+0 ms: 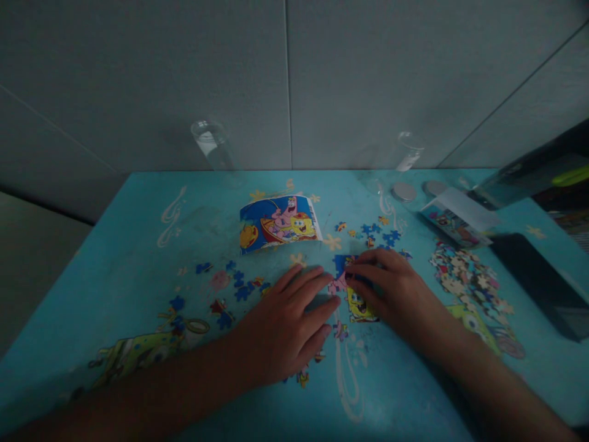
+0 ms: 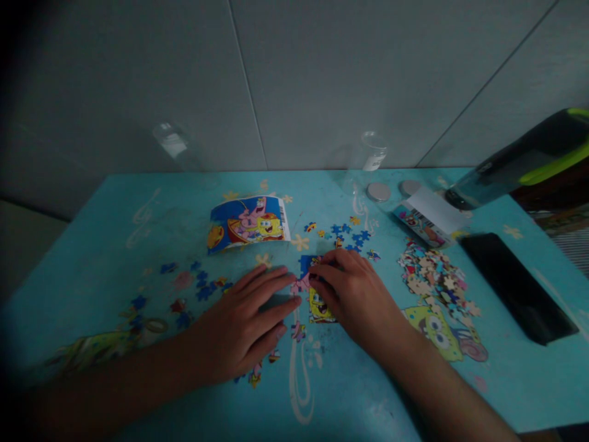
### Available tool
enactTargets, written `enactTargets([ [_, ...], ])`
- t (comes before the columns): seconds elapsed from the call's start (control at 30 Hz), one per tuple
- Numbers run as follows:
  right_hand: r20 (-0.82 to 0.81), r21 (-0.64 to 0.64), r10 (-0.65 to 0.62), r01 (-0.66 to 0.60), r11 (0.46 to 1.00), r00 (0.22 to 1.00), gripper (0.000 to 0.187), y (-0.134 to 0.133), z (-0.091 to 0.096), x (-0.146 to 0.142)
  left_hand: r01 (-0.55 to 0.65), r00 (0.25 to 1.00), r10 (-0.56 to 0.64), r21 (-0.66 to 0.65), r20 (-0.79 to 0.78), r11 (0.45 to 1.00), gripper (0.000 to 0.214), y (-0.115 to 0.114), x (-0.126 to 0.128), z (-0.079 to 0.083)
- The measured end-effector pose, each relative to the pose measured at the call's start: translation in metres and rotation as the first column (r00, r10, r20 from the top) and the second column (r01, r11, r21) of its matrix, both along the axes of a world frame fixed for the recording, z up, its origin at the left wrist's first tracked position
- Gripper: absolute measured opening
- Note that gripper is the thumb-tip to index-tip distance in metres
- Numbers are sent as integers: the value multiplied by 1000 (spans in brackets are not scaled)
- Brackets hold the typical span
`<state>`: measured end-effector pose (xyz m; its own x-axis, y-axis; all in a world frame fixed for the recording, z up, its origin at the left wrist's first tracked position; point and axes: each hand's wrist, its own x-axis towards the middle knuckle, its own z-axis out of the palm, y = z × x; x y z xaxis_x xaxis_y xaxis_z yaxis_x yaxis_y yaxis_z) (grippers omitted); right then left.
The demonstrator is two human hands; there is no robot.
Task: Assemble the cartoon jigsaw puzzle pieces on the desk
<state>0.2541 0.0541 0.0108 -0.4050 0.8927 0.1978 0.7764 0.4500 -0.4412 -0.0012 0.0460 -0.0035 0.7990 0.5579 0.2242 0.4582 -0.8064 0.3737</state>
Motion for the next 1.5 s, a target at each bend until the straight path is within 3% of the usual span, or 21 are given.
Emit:
enactTargets([
  [0.43, -17, -41, 135, -135, 990, 991, 19, -3, 6, -4, -5, 1000, 5, -7, -4, 1000, 41, 0, 0, -1],
  [1.2, 0, -41, 144, -144, 989, 990, 19, -3, 3, 0, 3, 1000, -3, 8, -2, 1000, 46, 0, 0, -1],
  [1.5, 99, -24, 152, -150, 988, 983, 20, -5, 6, -2, -11, 999, 12, -20, 35, 1000, 43, 1, 1, 0],
])
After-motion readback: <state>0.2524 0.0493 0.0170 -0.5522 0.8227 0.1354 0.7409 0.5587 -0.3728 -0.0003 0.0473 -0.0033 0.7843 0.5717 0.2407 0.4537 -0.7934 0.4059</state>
